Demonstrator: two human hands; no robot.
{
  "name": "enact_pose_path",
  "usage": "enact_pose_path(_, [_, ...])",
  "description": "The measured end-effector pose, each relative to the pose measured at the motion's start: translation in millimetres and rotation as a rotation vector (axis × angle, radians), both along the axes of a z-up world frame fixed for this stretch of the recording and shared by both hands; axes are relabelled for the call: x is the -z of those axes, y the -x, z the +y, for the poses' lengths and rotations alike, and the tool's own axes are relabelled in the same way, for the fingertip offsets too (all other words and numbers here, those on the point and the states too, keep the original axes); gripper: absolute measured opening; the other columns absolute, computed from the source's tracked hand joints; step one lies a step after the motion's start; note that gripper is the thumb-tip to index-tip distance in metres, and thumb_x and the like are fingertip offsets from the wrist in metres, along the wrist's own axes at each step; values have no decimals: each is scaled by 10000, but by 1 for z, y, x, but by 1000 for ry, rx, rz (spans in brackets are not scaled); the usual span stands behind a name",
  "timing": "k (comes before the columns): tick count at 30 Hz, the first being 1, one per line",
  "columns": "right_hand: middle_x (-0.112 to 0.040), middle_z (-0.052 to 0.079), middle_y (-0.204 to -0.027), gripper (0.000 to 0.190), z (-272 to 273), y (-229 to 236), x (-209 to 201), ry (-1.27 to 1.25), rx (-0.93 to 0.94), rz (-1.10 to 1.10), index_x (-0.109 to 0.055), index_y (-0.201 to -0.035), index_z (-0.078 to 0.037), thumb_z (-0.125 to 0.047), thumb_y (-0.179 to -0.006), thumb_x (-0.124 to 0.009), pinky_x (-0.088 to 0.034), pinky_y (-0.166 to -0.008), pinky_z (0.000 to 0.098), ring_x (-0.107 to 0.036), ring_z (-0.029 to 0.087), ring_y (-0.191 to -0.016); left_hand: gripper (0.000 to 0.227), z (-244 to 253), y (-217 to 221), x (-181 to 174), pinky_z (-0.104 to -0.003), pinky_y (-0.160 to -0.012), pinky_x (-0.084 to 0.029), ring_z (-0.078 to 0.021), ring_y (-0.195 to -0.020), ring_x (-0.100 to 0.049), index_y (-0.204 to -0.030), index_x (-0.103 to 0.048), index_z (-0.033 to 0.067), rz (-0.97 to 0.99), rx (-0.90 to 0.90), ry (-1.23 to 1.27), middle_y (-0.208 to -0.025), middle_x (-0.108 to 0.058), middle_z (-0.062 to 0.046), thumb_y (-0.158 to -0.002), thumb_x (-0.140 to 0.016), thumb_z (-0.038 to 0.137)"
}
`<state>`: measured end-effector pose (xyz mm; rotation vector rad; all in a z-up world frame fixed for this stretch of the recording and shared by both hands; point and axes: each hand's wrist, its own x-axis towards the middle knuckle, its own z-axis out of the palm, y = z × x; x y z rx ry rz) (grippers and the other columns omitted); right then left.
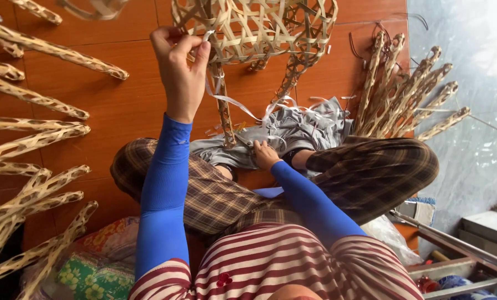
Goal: Weaving bamboo strips together to create a structure.
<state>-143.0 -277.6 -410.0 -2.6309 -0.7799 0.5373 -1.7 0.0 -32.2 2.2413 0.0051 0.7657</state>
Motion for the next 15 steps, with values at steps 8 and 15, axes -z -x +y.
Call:
enact_pose_path(8, [-745, 162, -983, 321, -25, -53, -155, 274, -164, 369, -751, -1060, -89, -386, -941, -719, -578, -806, 452, -726, 345, -922, 222, 12, -16, 29, -418, -928, -529, -277, -1085, -546, -913, -756, 74, 59, -28, 76, -1136, -538, -151, -980, -823, 276])
enact_pose_path(15, [-766, 155, -891, 379, -64, -94, -362, -122, 112, 852, -667, -1286, -164, -87, -915, -656, -568, -664, 387, -709, 218, -744, 222, 11, -3, 8, -390, -869, -521, -253, -1052, -558, -934, -778, 72, 87, 42, 95, -1082, -607, -109, -969, -819, 288])
